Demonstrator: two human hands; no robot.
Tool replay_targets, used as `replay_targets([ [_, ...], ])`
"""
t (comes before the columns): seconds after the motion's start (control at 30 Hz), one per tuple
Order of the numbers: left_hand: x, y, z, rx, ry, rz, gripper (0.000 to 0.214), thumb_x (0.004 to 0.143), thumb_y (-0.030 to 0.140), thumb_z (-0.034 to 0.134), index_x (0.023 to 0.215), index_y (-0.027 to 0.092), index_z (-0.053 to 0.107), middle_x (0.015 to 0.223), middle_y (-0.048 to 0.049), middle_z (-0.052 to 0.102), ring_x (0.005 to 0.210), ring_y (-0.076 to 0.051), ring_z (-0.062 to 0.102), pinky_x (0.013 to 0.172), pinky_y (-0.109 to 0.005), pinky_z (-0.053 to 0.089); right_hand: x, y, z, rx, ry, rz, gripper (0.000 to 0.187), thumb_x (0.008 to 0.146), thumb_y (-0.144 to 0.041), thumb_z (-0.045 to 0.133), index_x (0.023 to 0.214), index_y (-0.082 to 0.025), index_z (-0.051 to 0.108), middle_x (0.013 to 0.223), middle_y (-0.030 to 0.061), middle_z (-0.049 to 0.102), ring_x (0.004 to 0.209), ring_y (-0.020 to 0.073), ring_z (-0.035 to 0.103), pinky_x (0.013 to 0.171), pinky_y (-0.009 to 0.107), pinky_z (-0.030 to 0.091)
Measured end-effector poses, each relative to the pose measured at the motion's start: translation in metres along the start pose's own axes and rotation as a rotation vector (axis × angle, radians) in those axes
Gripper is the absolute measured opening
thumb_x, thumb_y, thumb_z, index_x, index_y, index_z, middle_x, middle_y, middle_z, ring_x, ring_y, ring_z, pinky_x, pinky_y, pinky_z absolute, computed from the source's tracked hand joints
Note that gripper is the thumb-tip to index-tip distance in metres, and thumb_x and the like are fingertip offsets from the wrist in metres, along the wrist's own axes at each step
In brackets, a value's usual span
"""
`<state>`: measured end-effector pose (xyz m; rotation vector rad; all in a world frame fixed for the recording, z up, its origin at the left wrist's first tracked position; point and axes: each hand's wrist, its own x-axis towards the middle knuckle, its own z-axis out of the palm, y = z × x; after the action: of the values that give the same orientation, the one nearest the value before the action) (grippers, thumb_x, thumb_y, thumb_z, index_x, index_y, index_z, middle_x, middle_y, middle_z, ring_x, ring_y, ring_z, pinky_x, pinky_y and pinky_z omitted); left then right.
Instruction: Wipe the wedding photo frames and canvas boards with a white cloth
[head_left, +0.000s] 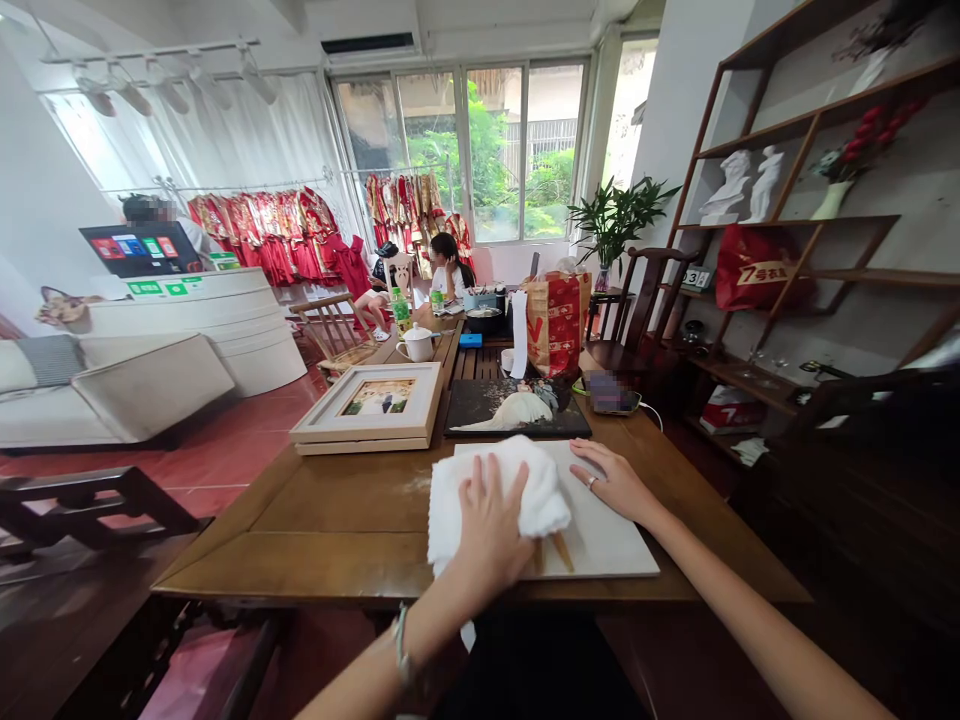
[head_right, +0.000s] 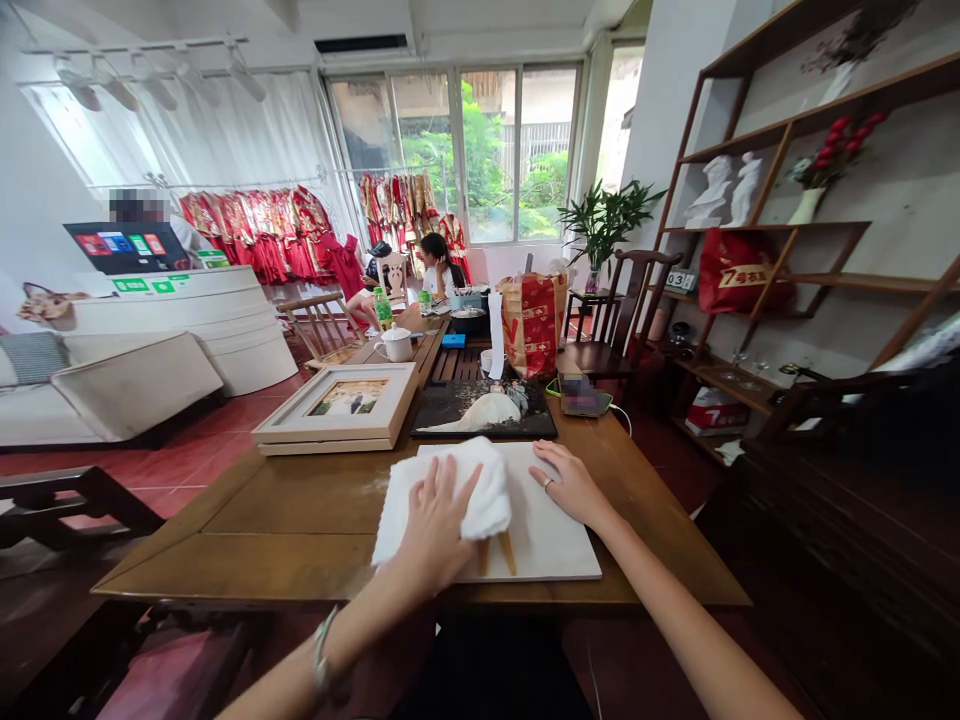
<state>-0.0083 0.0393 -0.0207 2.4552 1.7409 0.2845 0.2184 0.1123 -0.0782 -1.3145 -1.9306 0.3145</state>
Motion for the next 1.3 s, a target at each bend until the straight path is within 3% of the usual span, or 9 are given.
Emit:
replay_targets([
  [0.1,0.043,0.002,0.0,0.036,-0.004,0.047,0.081,0.066,0.02,0.055,0.142,0.021,0.025,0.147,-0.0154,0.018,0.133,-0.04,0.005,0.101,-0.056,0.013,0.0,-0.001,-0.002,-0.006,-0.001,-0.001,0.035,0.08,-0.037,0.053,0.108,-0.018,0.063,0.121,0.0122,0.06,0.115,0.0248,0.053,0.101,0.044,0.039],
  [0.2,0.051,0.005,-0.001,0.042,-0.039,0.103,0.078,0.068,0.02,0.054,0.141,0.022,0.026,0.146,-0.0137,0.021,0.134,-0.037,0.011,0.103,-0.055,0.011,0.001,-0.003,-0.003,-0.015,-0.005,0.003,0.034,0.082,-0.034,0.051,0.109,-0.017,0.063,0.12,0.012,0.061,0.115,0.0241,0.053,0.1,0.043,0.039],
  [0.47,-0.052,0.023,0.016,0.026,-0.146,0.243,0.098,0.057,0.024,0.062,0.143,0.024,0.015,0.15,-0.0132,0.004,0.133,-0.041,-0.006,0.103,-0.062,0.0,0.001,-0.007,-0.001,-0.022,0.03,0.034,0.033,0.08,-0.029,0.051,0.107,-0.016,0.064,0.118,0.013,0.061,0.113,0.0257,0.055,0.099,0.044,0.04],
  [0.57,-0.064,0.025,0.021,0.049,-0.139,0.293,0.1,0.059,0.034,0.062,0.144,0.025,0.009,0.15,-0.0114,-0.001,0.132,-0.041,-0.009,0.103,-0.062,0.0,0.001,-0.005,0.0,-0.017,0.039,0.036,0.033,0.08,-0.028,0.051,0.107,-0.016,0.064,0.118,0.0126,0.061,0.113,0.025,0.055,0.099,0.043,0.04],
  [0.67,-0.038,0.023,0.014,0.095,-0.109,0.258,0.095,0.064,0.036,0.06,0.144,0.023,0.01,0.15,-0.012,0.005,0.134,-0.039,-0.002,0.104,-0.059,0.005,0.001,-0.003,0.0,-0.007,0.041,0.026,0.034,0.079,-0.029,0.051,0.107,-0.016,0.065,0.118,0.0127,0.062,0.112,0.025,0.055,0.098,0.043,0.041],
  [0.87,0.055,0.017,-0.009,0.198,-0.09,0.174,0.074,0.072,0.031,0.054,0.139,0.016,0.027,0.14,-0.0176,0.03,0.128,-0.039,0.024,0.1,-0.056,0.022,0.003,-0.003,-0.003,0.058,0.045,0.003,0.032,0.077,-0.025,0.05,0.103,-0.02,0.067,0.114,0.0096,0.065,0.109,0.0241,0.057,0.096,0.042,0.042],
  [0.97,0.071,0.018,-0.012,0.208,-0.08,0.196,0.067,0.074,0.027,0.052,0.136,0.013,0.032,0.136,-0.0172,0.036,0.127,-0.036,0.027,0.102,-0.054,0.021,0.004,-0.002,-0.004,0.096,0.064,0.058,0.031,0.078,-0.026,0.048,0.102,-0.022,0.068,0.112,0.0073,0.066,0.108,0.0232,0.058,0.095,0.04,0.043],
  [1.07,0.053,0.025,-0.009,0.218,-0.086,0.227,0.07,0.073,0.027,0.054,0.136,0.01,0.031,0.14,-0.0185,0.03,0.13,-0.036,0.022,0.104,-0.051,0.017,0.005,0.002,-0.004,0.135,0.102,0.132,0.033,0.078,-0.025,0.045,0.101,-0.022,0.068,0.11,0.0057,0.067,0.105,0.0229,0.06,0.094,0.04,0.044],
  [1.3,-0.046,0.056,0.002,0.055,-0.172,0.507,0.084,0.073,0.041,0.057,0.141,0.01,0.019,0.147,-0.0207,0.011,0.133,-0.04,0.001,0.107,-0.056,0.007,0.007,0.01,-0.004,0.229,0.119,0.24,0.035,0.075,-0.021,0.043,0.096,-0.022,0.07,0.106,0.0063,0.069,0.105,0.0235,0.06,0.095,0.043,0.042],
])
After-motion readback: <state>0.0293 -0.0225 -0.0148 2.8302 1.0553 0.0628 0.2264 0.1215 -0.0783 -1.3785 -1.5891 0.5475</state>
